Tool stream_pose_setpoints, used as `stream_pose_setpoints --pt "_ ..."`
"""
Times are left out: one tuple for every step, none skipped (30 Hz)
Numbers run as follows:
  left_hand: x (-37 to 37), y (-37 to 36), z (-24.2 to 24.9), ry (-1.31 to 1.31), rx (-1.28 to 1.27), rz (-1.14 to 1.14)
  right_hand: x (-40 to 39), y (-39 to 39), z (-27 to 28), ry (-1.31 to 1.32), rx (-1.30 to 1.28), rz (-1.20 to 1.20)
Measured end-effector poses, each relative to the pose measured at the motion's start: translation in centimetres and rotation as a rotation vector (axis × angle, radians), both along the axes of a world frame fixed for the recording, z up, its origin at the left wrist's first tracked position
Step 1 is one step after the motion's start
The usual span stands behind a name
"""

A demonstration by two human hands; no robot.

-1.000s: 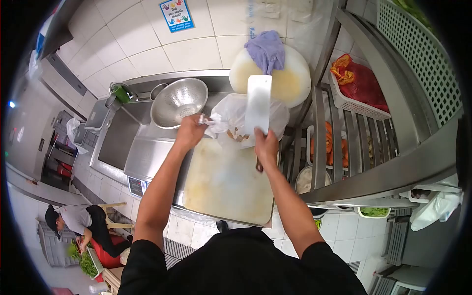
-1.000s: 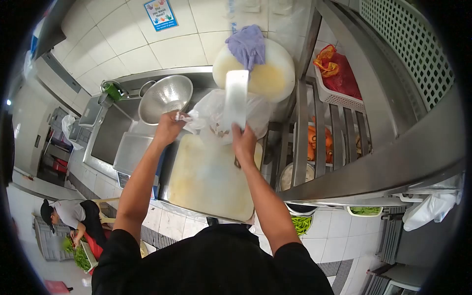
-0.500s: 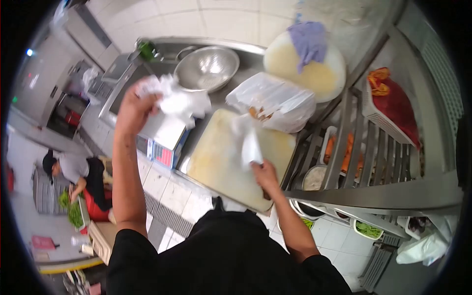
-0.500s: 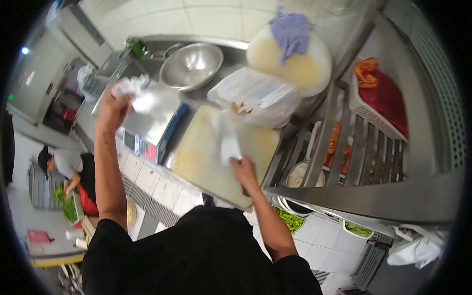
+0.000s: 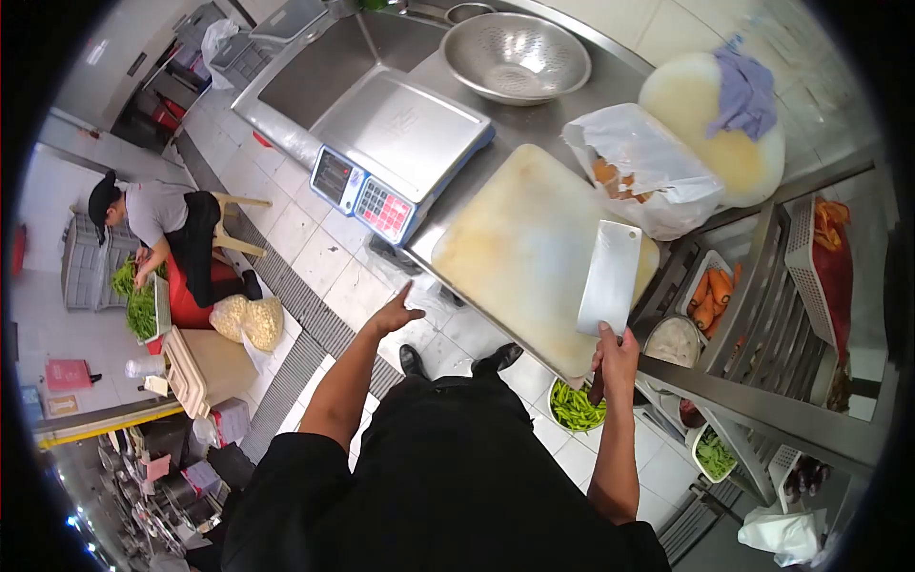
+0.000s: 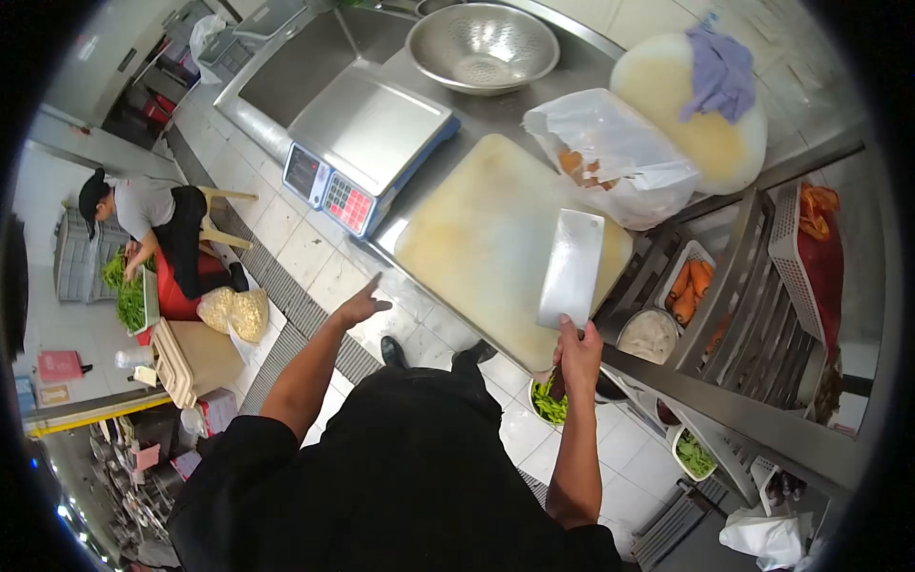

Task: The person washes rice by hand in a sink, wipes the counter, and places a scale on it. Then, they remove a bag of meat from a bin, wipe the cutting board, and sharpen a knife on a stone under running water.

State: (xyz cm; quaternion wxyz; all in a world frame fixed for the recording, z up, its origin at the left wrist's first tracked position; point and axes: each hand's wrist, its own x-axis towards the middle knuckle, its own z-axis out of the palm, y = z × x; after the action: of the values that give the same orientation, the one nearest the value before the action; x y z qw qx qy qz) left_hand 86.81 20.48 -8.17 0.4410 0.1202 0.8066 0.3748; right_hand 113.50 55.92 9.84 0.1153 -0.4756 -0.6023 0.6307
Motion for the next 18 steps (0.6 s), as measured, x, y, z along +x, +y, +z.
stream_pose_setpoints --pt "0.1 -1.0 -0.8 0.035 0.025 -0.083 -0.1 -1.0 0.0 -0.009 0.001 0.011" --pt "0.3 -2.1 -1.9 0.030 0.001 -0.154 -0.5 -2.0 0.0 0.008 0.008 -0.007" --pt "0.4 -3.4 -2.8 0.030 -0.023 -0.221 -1.1 -3.1 0.1 0.031 0.014 -0.023" --pt "0.8 -4.9 -2.5 0.022 -0.055 -0.212 -2.0 -4.4 0.3 0.037 0.010 -0.025" --pt "1.5 -7.0 -3.0 0.016 -0.087 -0.203 -2.9 -5.9 0.3 0.048 0.023 -0.042" --pt "2.1 -9.4 -3.4 0.006 -0.061 -0.155 -4.0 -7.6 0.4 0.076 0.007 -0.045" --pt "2.6 -11.9 -3.3 0.002 -0.072 -0.120 -5.2 -9.4 0.5 0.103 -0.009 -0.051" --pt "3.0 -14.6 -3.2 -0.029 -0.097 -0.109 -6.4 -11.1 0.3 0.111 0.002 -0.028" --pt "3.4 -17.8 -3.3 -0.023 -0.116 -0.087 -8.1 -13.2 0.3 0.127 0.015 -0.018" --pt "3.5 -21.6 -5.6 -0.033 -0.105 -0.074 -9.7 -15.6 0.5 0.133 0.068 0.036" --pt "3.8 -25.2 -6.0 -0.033 -0.117 -0.044 -11.2 -17.9 0.8 0.135 0.123 0.088" --pt "4.4 -31.2 -12.8 0.056 -0.023 -0.053 -12.7 -20.3 0.7 0.149 0.130 0.131" --pt "4.1 -34.0 -8.1 -0.102 -0.123 0.052 -14.4 -23.0 0.9 0.150 0.150 0.130" --pt "4.8 -39.8 -12.9 -0.078 -0.192 0.133 -16.1 -25.9 1.2 0.136 0.129 0.150" --pt "5.3 -43.7 -11.6 -0.233 -0.225 0.358 -17.7 -28.5 1.9 0.123 0.109 0.166" --pt "5.7 -47.3 -10.4 -0.275 -0.253 0.511 -19.1 -30.9 2.8 0.117 0.088 0.204" --pt "5.4 -50.1 -9.6 -0.350 -0.324 0.618 -20.5 -32.9 3.7 0.113 0.064 0.243" --pt "5.0 -51.9 -8.1 -0.394 -0.380 0.666 -21.7 -34.4 4.3 0.132 0.096 0.284"
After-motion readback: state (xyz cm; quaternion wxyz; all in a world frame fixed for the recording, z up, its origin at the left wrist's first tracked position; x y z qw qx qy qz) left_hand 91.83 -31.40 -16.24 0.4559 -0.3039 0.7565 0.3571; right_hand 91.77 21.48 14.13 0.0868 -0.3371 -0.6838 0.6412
